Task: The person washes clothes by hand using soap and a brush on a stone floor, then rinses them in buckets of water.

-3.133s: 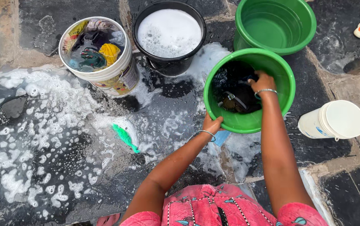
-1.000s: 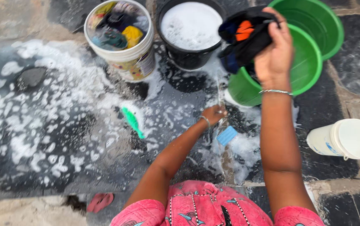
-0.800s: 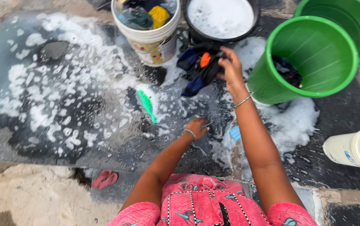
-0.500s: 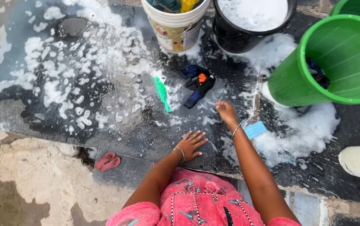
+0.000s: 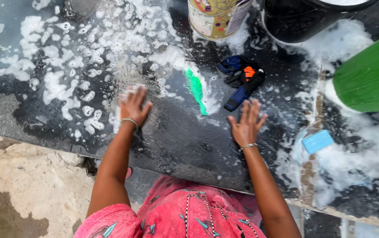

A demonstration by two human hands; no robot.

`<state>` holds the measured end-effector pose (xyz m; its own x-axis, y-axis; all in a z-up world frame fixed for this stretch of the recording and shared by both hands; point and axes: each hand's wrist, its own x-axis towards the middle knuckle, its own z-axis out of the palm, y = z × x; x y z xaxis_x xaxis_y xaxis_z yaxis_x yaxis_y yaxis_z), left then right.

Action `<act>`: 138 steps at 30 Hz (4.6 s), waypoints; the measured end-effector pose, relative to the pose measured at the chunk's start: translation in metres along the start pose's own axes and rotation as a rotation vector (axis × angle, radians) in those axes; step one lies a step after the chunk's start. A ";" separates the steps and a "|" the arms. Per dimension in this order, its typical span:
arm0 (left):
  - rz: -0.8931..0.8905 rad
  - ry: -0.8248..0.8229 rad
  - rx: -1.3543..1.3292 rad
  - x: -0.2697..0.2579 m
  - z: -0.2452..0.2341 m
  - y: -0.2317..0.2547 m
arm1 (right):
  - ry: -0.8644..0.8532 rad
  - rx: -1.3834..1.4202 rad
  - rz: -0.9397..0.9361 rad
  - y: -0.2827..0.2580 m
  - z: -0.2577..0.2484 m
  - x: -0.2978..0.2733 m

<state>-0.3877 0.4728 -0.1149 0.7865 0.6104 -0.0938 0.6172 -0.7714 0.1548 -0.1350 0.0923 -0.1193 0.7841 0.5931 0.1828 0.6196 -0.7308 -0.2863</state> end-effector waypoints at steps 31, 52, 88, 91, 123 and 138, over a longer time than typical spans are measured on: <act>-0.299 -0.065 -0.006 0.135 -0.009 -0.053 | 0.201 0.264 0.240 -0.072 0.067 0.162; 0.122 -0.055 -0.638 0.143 0.080 0.031 | -0.092 0.167 -0.178 -0.214 0.017 0.061; 0.526 0.373 -0.343 0.066 -0.285 0.028 | 0.653 0.520 -0.143 -0.099 -0.185 0.100; 0.446 0.565 -0.300 0.133 -0.283 0.044 | 0.639 0.344 -0.178 -0.101 -0.200 0.159; 0.190 0.195 -0.633 -0.041 -0.021 0.056 | 0.425 -0.297 1.112 0.150 -0.089 0.017; 0.222 0.214 -0.577 -0.043 -0.023 0.058 | 0.233 1.450 0.614 0.056 -0.033 0.005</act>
<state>-0.3860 0.4060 -0.0796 0.8352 0.5161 0.1900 0.2828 -0.6992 0.6566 -0.0954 0.0432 -0.1032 0.9635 0.1800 -0.1983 -0.2303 0.1786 -0.9566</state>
